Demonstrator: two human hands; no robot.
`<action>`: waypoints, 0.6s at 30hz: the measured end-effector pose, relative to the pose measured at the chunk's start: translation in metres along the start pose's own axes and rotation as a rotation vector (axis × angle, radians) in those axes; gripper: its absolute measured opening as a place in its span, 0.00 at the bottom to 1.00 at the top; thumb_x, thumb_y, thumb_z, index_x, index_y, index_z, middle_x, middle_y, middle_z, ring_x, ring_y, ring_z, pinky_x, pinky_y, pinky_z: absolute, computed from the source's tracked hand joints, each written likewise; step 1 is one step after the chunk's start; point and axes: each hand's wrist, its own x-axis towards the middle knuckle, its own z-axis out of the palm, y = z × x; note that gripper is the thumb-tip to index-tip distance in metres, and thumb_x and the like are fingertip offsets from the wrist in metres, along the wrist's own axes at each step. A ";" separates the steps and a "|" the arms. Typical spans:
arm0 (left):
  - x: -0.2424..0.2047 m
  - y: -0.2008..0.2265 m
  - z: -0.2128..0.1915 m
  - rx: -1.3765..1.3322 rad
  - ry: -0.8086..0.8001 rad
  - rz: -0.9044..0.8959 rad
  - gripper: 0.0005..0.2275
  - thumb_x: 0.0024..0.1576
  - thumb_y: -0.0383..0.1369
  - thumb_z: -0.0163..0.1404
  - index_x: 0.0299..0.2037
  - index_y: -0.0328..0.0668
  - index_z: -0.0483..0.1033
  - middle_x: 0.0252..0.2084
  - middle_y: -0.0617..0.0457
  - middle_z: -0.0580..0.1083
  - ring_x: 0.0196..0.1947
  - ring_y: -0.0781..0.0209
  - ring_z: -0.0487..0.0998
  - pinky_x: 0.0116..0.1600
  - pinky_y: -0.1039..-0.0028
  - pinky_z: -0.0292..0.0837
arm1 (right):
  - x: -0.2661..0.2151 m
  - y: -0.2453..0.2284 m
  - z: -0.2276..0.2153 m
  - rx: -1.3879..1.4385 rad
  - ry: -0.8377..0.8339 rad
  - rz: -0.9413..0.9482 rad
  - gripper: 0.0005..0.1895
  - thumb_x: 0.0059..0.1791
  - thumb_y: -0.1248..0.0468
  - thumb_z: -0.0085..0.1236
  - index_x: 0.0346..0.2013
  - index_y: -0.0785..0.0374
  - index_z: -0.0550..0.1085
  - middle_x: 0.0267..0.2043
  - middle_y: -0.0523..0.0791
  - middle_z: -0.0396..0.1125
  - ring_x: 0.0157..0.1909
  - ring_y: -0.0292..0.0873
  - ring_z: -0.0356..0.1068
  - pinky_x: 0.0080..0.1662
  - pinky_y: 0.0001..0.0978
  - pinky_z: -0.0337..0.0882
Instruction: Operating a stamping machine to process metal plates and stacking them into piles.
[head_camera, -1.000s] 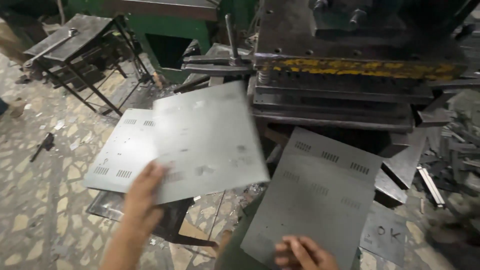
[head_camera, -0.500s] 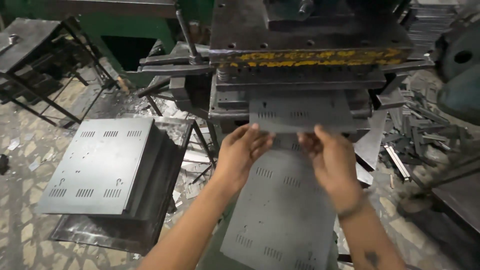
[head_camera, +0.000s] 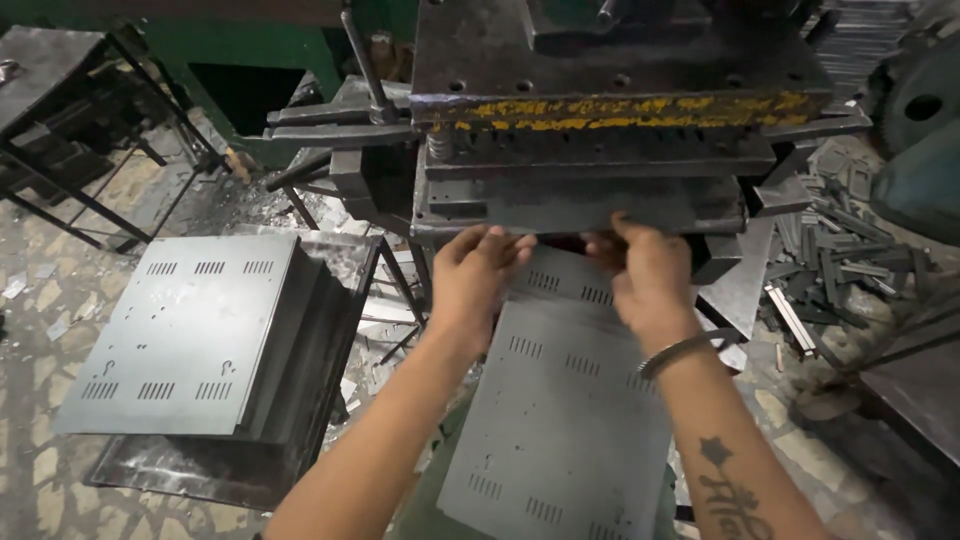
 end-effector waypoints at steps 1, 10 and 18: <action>-0.001 0.003 -0.002 -0.001 0.000 -0.001 0.25 0.66 0.31 0.45 0.67 0.16 0.56 0.53 0.27 0.75 0.50 0.45 0.82 0.54 0.58 0.79 | -0.010 -0.001 0.010 -0.001 0.000 0.000 0.13 0.50 0.69 0.61 0.43 0.78 0.71 0.33 0.60 0.71 0.30 0.53 0.79 0.31 0.42 0.82; 0.008 0.006 -0.026 -0.127 0.179 0.094 0.16 0.59 0.25 0.52 0.54 0.20 0.71 0.42 0.29 0.76 0.43 0.43 0.84 0.53 0.58 0.82 | -0.055 -0.005 0.049 0.126 0.034 0.043 0.13 0.51 0.71 0.57 0.41 0.77 0.63 0.29 0.57 0.66 0.28 0.53 0.77 0.31 0.38 0.84; 0.003 0.007 -0.024 -0.102 0.186 0.100 0.16 0.58 0.27 0.53 0.54 0.22 0.71 0.42 0.32 0.78 0.43 0.44 0.84 0.54 0.60 0.81 | -0.052 -0.005 0.047 0.105 -0.008 0.062 0.12 0.51 0.70 0.57 0.42 0.76 0.65 0.32 0.54 0.64 0.32 0.55 0.78 0.33 0.40 0.85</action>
